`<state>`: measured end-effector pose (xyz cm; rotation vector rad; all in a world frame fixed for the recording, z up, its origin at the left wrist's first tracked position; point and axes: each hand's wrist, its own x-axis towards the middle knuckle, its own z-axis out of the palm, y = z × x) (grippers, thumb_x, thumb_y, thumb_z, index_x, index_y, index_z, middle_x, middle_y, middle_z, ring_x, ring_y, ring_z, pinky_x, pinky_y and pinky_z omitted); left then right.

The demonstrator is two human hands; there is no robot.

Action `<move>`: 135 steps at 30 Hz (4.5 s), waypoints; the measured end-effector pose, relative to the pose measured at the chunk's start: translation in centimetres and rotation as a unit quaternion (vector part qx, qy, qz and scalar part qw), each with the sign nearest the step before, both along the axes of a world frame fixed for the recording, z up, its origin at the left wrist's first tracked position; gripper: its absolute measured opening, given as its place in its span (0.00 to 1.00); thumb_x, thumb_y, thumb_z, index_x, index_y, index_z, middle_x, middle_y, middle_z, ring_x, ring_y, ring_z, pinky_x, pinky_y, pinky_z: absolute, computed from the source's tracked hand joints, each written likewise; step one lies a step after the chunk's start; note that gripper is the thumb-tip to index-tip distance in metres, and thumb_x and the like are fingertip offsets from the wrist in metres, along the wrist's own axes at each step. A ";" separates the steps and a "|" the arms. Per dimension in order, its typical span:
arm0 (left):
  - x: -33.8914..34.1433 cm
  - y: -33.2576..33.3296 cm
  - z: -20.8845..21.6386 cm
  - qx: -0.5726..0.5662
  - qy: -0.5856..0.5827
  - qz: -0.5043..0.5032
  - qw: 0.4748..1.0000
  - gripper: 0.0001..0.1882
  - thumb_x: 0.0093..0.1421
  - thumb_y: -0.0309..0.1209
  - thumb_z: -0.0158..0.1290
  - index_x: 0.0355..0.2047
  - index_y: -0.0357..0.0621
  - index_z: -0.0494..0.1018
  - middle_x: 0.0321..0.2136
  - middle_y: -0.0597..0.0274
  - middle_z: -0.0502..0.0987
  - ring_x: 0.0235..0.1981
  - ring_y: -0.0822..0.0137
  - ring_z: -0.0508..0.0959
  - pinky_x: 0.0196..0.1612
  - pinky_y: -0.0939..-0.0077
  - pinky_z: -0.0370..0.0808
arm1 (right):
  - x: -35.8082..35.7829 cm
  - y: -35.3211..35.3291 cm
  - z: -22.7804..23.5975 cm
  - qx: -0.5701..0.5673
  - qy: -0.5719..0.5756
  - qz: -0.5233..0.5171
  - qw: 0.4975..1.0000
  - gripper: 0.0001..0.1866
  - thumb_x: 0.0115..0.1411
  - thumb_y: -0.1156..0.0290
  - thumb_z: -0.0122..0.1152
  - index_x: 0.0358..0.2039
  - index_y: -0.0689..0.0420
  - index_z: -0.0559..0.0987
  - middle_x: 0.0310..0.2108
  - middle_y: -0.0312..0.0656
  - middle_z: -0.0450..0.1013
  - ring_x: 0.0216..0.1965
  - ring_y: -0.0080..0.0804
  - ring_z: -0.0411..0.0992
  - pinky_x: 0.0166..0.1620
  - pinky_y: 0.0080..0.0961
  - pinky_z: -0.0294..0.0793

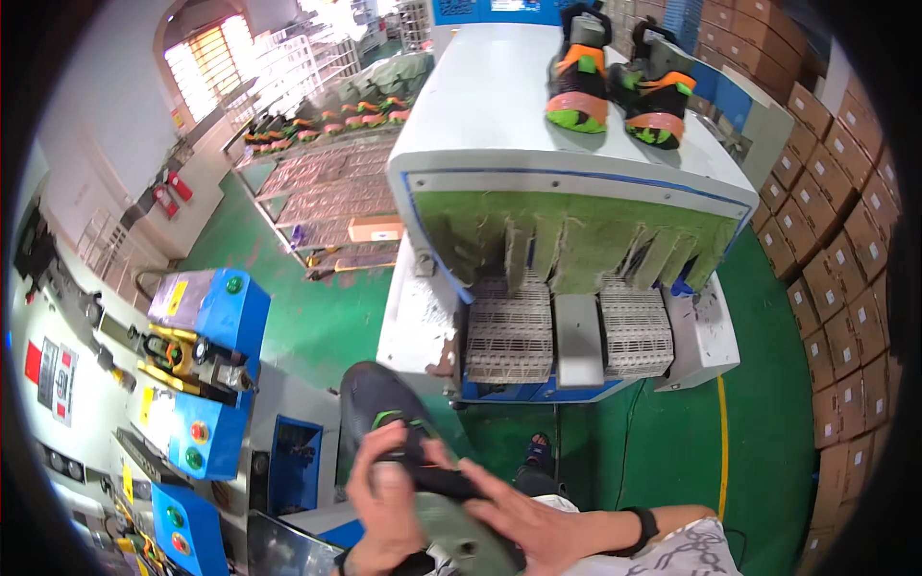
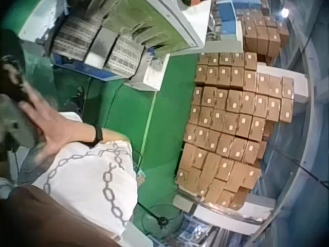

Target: Operating a lasting machine to shape shoes and transferring them to a conveyor belt.

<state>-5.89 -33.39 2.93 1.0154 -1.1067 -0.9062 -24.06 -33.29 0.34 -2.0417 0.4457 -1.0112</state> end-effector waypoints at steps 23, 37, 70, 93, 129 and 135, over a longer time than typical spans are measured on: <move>1.1 0.5 -8.2 0.070 -0.215 -0.104 0.969 0.15 0.59 0.22 0.49 0.47 0.35 0.72 0.41 0.52 0.79 0.43 0.64 0.79 0.47 0.73 0.73 | -3.1 -16.6 -2.6 -0.196 -0.031 -0.426 0.883 0.44 0.46 0.62 0.71 0.59 0.68 0.60 0.62 0.62 0.55 0.63 0.56 0.57 0.61 0.39 0.61; 6.2 4.3 -10.3 0.105 -0.159 -0.049 0.981 0.14 0.61 0.22 0.48 0.48 0.33 0.72 0.41 0.53 0.79 0.44 0.67 0.78 0.49 0.76 0.73 | -5.7 -31.6 16.0 -0.095 -0.088 -0.598 0.791 0.29 0.45 0.56 0.65 0.41 0.65 0.71 0.36 0.54 0.76 0.36 0.47 0.77 0.44 0.37 0.75; 1.2 6.5 -16.8 0.301 -0.326 0.128 0.887 0.20 0.54 0.25 0.50 0.49 0.40 0.71 0.43 0.52 0.79 0.41 0.52 0.79 0.46 0.63 0.75 | -0.9 -11.4 -4.6 -0.010 -0.162 -0.122 0.979 0.30 0.44 0.76 0.59 0.50 0.68 0.65 0.39 0.55 0.72 0.42 0.49 0.72 0.52 0.53 0.71; -19.4 62.5 -38.8 0.565 0.022 0.825 -0.020 0.26 0.59 0.34 0.49 0.56 0.36 0.61 0.56 0.41 0.64 0.58 0.43 0.63 0.60 0.49 0.59 | 32.7 61.8 -19.0 -0.304 0.055 0.906 0.290 0.41 0.51 0.50 0.68 0.54 0.68 0.64 0.46 0.57 0.72 0.48 0.53 0.71 0.51 0.40 0.71; -1.9 38.2 -16.2 -0.289 0.204 0.757 0.550 0.40 0.50 0.45 0.58 0.59 0.35 0.60 0.55 0.50 0.69 0.53 0.53 0.72 0.57 0.58 0.68 | 34.6 23.0 -3.3 -0.115 0.133 0.881 0.440 0.43 0.39 0.76 0.73 0.56 0.68 0.62 0.60 0.63 0.58 0.61 0.58 0.60 0.63 0.46 0.58; 0.3 34.3 -10.3 -0.388 0.295 0.657 0.575 0.49 0.49 0.48 0.59 0.64 0.35 0.52 0.59 0.49 0.64 0.59 0.53 0.66 0.62 0.58 0.62 | 36.5 14.8 -0.7 -0.131 0.142 0.876 0.442 0.47 0.34 0.73 0.75 0.56 0.66 0.62 0.61 0.62 0.57 0.62 0.59 0.58 0.64 0.52 0.56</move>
